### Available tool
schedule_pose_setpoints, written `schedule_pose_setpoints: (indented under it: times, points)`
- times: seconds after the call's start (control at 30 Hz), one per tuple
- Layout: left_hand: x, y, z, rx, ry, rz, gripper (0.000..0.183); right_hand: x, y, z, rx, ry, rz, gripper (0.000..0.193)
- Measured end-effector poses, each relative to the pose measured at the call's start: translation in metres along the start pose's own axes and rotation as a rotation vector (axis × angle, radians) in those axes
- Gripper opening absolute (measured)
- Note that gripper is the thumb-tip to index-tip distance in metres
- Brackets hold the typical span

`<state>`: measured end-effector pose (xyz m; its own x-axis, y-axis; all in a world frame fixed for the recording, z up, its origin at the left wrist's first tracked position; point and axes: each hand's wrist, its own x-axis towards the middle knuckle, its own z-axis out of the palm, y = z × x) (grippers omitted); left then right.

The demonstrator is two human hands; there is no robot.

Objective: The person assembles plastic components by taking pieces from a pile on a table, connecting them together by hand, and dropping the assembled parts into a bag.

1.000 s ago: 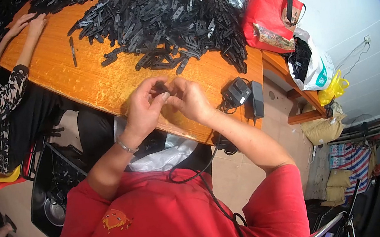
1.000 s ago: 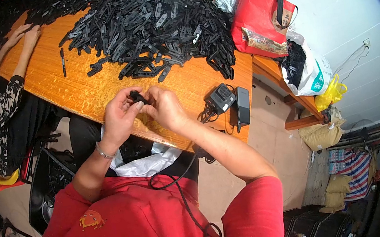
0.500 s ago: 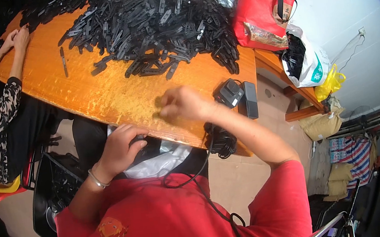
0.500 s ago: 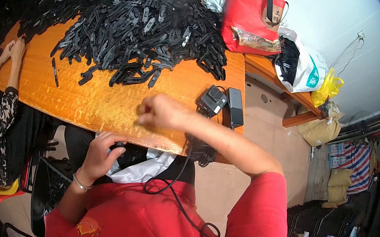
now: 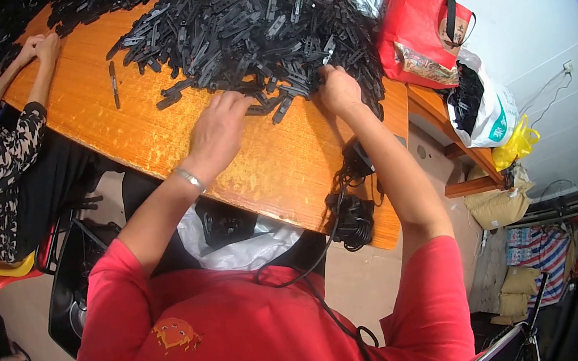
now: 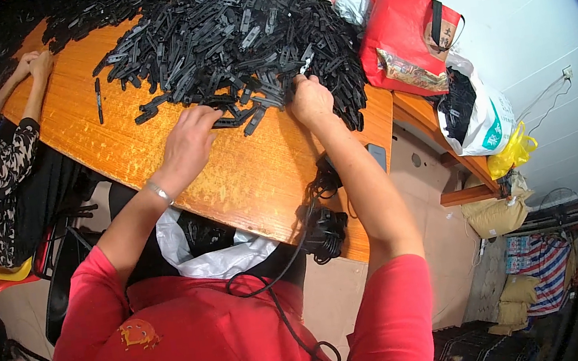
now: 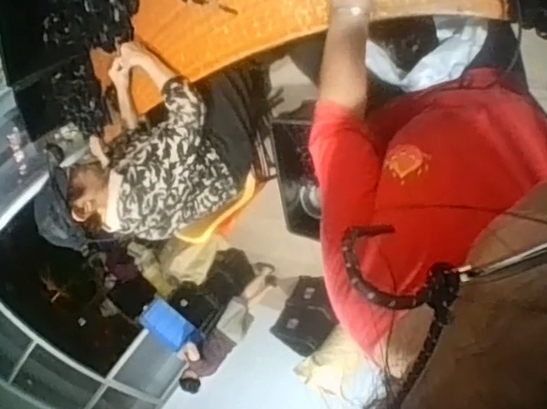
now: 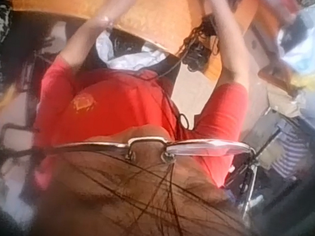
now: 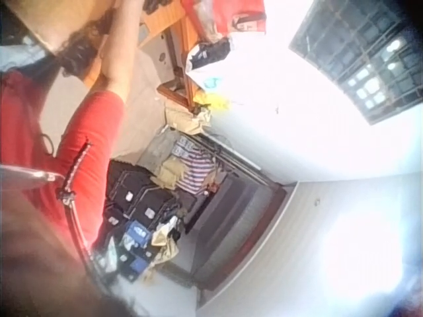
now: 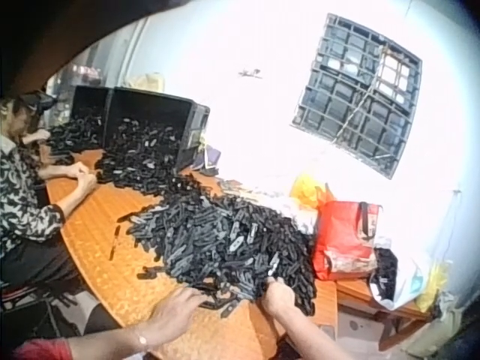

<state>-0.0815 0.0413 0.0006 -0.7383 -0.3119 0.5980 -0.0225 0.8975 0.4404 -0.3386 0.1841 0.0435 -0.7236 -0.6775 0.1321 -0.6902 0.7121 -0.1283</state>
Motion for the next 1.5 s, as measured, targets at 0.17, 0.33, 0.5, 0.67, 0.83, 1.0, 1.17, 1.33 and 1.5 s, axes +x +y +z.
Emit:
schedule_pose_setpoints:
  times: [0.17,0.33,0.5,0.67,0.83,1.0,1.17,1.33,1.5]
  points:
    - [0.002,-0.005,0.012,0.11,-0.116,0.017,0.027,-0.003,-0.013,0.01,-0.023,-0.081,-0.067,0.031]
    - [-0.03,-0.003,-0.007,0.04,-0.114,0.02,0.019,-0.038,-0.046,-0.009,0.001,-0.047,-0.294,0.022]
    - [-0.044,0.006,-0.03,-0.092,0.023,-0.024,0.02,-0.061,-0.089,0.006,0.192,0.06,-0.541,0.016]
    - [-0.062,0.011,-0.051,-0.147,0.039,-0.125,0.02,-0.08,-0.114,0.021,0.317,-0.073,-0.659,0.012]
    - [-0.086,-0.002,-0.062,-0.263,0.009,-0.27,0.018,-0.086,-0.121,0.02,0.381,-0.149,-0.666,0.014]
    - [-0.091,-0.012,-0.064,-0.898,0.009,-0.682,0.021,-0.104,-0.134,0.01,0.318,-0.117,-0.683,0.018]
    - [-0.088,-0.018,-0.065,-1.091,0.052,-0.753,0.02,-0.108,-0.131,0.017,0.241,-0.113,-0.754,0.018]
    - [-0.093,-0.021,-0.071,-1.212,0.109,-0.842,0.019,-0.112,-0.143,0.011,0.56,-0.1,-0.599,0.022]
    - [-0.083,-0.003,-0.045,-1.297,0.083,-0.745,0.02,-0.125,-0.146,-0.008,0.822,-0.194,-0.434,0.027]
